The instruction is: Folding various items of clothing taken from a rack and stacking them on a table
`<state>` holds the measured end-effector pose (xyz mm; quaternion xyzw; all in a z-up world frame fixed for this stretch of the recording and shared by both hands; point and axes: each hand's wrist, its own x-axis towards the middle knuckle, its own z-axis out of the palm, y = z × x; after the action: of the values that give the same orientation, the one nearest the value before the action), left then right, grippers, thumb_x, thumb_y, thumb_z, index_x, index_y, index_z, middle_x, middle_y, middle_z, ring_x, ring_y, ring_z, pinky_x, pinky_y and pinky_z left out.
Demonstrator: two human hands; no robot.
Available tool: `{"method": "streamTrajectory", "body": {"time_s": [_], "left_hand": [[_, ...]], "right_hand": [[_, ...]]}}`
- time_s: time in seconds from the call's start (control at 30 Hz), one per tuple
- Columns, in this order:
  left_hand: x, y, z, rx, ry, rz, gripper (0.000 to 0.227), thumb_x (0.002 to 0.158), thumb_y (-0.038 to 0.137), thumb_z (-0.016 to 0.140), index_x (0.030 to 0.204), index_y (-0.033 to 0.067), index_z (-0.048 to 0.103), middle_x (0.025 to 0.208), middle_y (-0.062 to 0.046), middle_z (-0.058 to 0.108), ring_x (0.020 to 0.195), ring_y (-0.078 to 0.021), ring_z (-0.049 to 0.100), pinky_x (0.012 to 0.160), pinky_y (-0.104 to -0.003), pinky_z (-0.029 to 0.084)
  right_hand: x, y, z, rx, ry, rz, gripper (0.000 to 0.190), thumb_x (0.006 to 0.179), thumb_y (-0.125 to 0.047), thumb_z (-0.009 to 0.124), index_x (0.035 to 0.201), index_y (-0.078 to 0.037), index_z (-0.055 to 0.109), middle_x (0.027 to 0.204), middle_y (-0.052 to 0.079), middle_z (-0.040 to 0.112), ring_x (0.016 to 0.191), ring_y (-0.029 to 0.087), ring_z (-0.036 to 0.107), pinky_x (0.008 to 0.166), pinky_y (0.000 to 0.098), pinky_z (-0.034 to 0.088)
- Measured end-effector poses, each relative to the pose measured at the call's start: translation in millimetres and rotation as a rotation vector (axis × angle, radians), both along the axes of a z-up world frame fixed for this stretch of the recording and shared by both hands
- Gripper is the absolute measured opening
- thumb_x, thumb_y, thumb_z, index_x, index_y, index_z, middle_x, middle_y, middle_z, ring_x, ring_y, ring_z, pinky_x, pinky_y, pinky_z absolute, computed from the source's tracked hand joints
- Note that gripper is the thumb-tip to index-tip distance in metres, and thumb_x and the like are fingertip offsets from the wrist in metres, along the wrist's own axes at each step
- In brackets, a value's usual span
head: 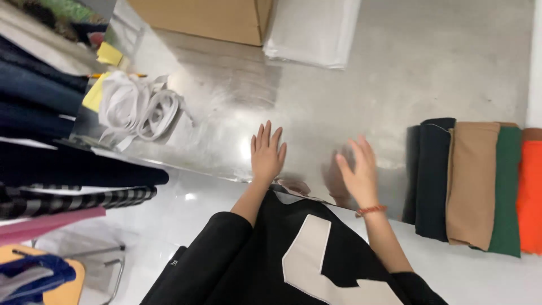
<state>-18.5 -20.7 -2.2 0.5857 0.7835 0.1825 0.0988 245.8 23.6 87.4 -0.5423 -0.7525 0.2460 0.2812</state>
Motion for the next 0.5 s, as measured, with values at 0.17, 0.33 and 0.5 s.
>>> {"method": "streamTrajectory", "body": {"time_s": [0.17, 0.33, 0.5], "left_hand": [[-11, -24, -4, 0.015, -0.026, 0.033, 0.050, 0.111, 0.040, 0.054, 0.159, 0.0287, 0.048, 0.177, -0.011, 0.026, 0.164, -0.0328, 0.023, 0.130, -0.055, 0.021], [-61, -71, -8, 0.056, 0.055, 0.103, 0.053, 0.110, 0.046, 0.054, 0.162, 0.0356, 0.046, 0.177, -0.007, 0.028, 0.164, -0.0300, 0.026, 0.130, -0.053, 0.025], [-76, -90, 5, -0.105, -0.008, 0.208, 0.058, 0.112, 0.057, 0.041, 0.168, 0.0444, 0.031, 0.182, -0.003, 0.011, 0.168, -0.0300, 0.011, 0.135, -0.053, 0.019]], "right_hand": [[-127, -5, -51, -0.304, -0.103, 0.340, 0.052, 0.108, -0.035, 0.061, 0.154, -0.012, 0.055, 0.171, 0.019, 0.034, 0.159, 0.045, 0.021, 0.126, 0.0673, 0.013], [-186, -28, -57, -0.288, -0.327, 0.423, 0.059, 0.112, -0.033, 0.052, 0.168, -0.023, 0.036, 0.181, 0.011, 0.012, 0.165, 0.038, 0.002, 0.125, 0.0701, -0.008], [-222, -43, -60, -0.162, -0.385, 0.561, 0.052, 0.116, -0.032, 0.038, 0.168, -0.031, 0.037, 0.181, 0.002, 0.019, 0.166, 0.028, 0.007, 0.129, 0.0594, -0.006]]}}
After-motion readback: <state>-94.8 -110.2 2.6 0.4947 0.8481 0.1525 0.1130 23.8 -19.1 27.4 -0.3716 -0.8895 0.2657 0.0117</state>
